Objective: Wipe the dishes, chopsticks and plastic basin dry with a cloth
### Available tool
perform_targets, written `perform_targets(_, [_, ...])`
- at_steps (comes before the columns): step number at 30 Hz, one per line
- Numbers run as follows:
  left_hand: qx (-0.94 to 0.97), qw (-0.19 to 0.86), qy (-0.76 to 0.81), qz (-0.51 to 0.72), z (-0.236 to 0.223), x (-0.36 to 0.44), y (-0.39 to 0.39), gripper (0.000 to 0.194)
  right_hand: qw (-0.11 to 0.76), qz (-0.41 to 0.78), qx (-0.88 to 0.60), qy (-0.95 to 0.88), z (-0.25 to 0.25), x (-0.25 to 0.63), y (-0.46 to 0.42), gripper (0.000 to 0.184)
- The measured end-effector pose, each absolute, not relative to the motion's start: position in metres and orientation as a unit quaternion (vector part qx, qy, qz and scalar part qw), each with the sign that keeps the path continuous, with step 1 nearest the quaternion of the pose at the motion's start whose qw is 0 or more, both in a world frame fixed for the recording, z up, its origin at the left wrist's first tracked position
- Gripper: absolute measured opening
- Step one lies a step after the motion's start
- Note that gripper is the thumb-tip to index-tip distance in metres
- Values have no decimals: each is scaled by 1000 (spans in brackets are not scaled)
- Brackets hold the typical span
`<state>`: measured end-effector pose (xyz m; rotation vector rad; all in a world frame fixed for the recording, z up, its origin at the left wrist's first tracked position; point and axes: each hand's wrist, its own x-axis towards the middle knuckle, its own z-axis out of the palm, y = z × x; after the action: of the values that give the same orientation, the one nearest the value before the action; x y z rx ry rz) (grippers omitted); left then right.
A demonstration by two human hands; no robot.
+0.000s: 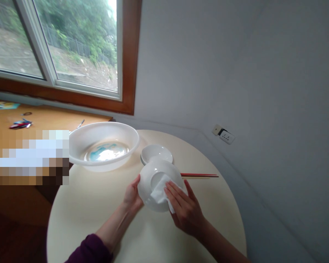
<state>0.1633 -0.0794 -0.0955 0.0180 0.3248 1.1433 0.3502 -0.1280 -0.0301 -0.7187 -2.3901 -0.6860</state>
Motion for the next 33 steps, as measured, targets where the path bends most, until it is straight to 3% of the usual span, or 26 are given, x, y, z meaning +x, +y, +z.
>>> perform_targets(6, [45,862,74,499,-104,162,-78,55,298,-229,-274,-885,-30,321,-117,38])
perform_targets(14, [33,838,145,525,-98,158,-79,47,333,-94,-209,-915,-26,320,-129,24])
perform_targets(25, [13,804,193,562,-88,159,-82,23,551,25,-374,-746,-26,370,-120,14])
perform_targets(29, [6,805,179,566,-84,156,-82,22,585,156,-495,-624,-37,383,-116,23])
perform_targets(33, [3,811,194,551,-82,157,-83,24,559,361,-536,-519,-48,386,-116,5])
